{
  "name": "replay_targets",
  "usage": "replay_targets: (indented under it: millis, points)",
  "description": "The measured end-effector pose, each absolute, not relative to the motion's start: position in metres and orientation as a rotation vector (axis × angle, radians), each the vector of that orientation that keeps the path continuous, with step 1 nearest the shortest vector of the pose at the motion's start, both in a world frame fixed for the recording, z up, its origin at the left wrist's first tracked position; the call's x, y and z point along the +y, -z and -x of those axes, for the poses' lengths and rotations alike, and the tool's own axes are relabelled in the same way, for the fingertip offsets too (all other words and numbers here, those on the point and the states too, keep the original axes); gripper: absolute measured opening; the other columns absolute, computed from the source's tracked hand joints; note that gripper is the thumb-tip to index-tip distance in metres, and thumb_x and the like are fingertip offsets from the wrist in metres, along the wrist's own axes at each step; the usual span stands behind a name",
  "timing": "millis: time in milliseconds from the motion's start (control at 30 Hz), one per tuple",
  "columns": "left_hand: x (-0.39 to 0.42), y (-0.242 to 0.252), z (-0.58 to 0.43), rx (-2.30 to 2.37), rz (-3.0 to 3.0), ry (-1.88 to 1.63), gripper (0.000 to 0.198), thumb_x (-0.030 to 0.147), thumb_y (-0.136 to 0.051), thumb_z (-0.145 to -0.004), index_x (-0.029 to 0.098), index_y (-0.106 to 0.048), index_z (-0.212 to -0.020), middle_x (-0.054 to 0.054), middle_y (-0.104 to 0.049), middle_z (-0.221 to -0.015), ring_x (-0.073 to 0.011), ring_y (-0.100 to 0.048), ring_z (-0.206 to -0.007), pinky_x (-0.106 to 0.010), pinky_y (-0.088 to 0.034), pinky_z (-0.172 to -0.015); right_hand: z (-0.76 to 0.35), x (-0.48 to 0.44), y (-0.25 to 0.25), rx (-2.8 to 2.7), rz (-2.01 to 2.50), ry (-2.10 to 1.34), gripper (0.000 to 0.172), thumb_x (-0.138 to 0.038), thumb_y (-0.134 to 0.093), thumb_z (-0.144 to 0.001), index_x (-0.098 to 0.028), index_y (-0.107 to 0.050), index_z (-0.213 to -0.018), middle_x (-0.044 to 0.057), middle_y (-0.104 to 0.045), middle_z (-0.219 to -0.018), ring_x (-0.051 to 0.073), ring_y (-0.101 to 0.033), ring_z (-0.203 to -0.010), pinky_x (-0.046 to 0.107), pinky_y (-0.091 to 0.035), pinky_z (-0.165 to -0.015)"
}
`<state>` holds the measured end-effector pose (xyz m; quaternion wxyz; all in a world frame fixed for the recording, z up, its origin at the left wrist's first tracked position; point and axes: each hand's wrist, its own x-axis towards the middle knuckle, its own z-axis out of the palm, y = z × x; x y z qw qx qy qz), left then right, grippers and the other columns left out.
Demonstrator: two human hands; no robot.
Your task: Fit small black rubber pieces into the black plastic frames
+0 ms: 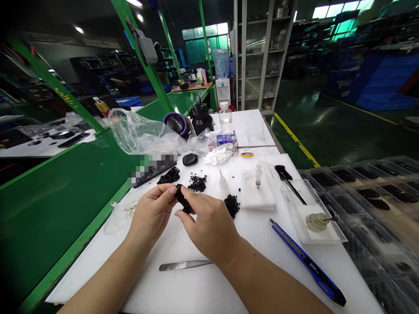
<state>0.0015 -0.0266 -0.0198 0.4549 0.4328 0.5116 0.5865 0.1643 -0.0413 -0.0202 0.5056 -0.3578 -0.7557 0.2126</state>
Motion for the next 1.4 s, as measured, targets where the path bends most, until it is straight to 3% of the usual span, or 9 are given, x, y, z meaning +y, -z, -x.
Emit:
replay_targets:
  millis: [167,367,567,733,867,1033,1400]
  points:
    - [-0.030,0.016,-0.007,1.481,-1.200,-1.465,0.024,0.040,-0.075,-0.075,0.016,-0.071,-0.078,-0.001,-0.066,-0.070,-0.0143,-0.057,-0.068,-0.026,-0.045,-0.067,-0.161,-0.044,0.022,-1.785,0.867,-0.495,0.041,-0.019,-0.067,-0.086,-0.018,-0.059,-0.127,0.004,-0.074,-0.098,0.018,-0.068,-0.077,0.029,-0.057,-0.072]
    - [-0.030,0.019,-0.010,1.393,-1.099,-1.518,0.021,0.037,-0.077,-0.075,0.018,-0.068,-0.077,0.001,-0.065,-0.069,-0.0129,-0.057,-0.068,-0.025,-0.046,-0.067,-0.159,-0.044,0.024,-1.793,0.867,-0.488,0.045,-0.019,-0.068,-0.085,-0.013,-0.058,-0.129,0.009,-0.073,-0.106,0.018,-0.068,-0.076,0.029,-0.058,-0.073]
    - [-0.024,0.016,-0.009,1.076,-0.831,-1.366,0.019,0.029,-0.079,-0.073,0.017,-0.065,-0.072,0.002,-0.063,-0.067,-0.0108,-0.058,-0.065,-0.025,-0.050,-0.071,-0.164,-0.041,0.024,-1.794,0.883,-0.567,0.045,-0.018,-0.070,-0.084,-0.018,-0.060,-0.128,0.005,-0.074,-0.102,0.017,-0.067,-0.075,0.030,-0.058,-0.072]
    - [-0.021,0.019,-0.003,1.085,-0.827,-1.366,0.015,0.027,-0.080,-0.072,0.018,-0.069,-0.078,0.002,-0.066,-0.073,-0.0095,-0.059,-0.067,-0.022,-0.049,-0.067,-0.166,-0.039,0.019,-1.748,0.919,-0.715,0.046,-0.016,-0.070,-0.081,-0.023,-0.062,-0.126,0.001,-0.073,-0.109,0.016,-0.068,-0.083,0.028,-0.059,-0.077]
    - [-0.020,0.022,0.001,1.137,-0.903,-1.337,0.015,0.028,-0.080,-0.072,0.017,-0.072,-0.080,0.000,-0.069,-0.077,-0.0094,-0.059,-0.067,-0.022,-0.048,-0.065,-0.167,-0.037,0.015,-1.745,0.965,-0.749,0.043,-0.016,-0.071,-0.080,-0.022,-0.065,-0.122,0.001,-0.074,-0.101,0.015,-0.067,-0.075,0.028,-0.059,-0.075]
    - [-0.021,0.020,0.006,1.115,-0.902,-1.309,0.016,0.030,-0.080,-0.072,0.016,-0.074,-0.079,0.000,-0.067,-0.071,-0.0094,-0.058,-0.064,-0.022,-0.048,-0.065,-0.170,-0.037,0.014,-1.732,0.949,-0.789,0.043,-0.015,-0.069,-0.080,-0.020,-0.064,-0.123,0.002,-0.073,-0.106,0.014,-0.069,-0.078,0.027,-0.060,-0.076]
    - [-0.022,0.018,0.007,1.134,-0.860,-1.300,0.020,0.025,-0.083,-0.068,0.017,-0.069,-0.078,0.002,-0.066,-0.067,-0.0081,-0.057,-0.059,-0.021,-0.046,-0.061,-0.172,-0.038,0.014,-1.731,0.937,-0.795,0.041,-0.018,-0.070,-0.080,-0.022,-0.066,-0.120,0.001,-0.074,-0.097,0.015,-0.068,-0.072,0.028,-0.060,-0.072]
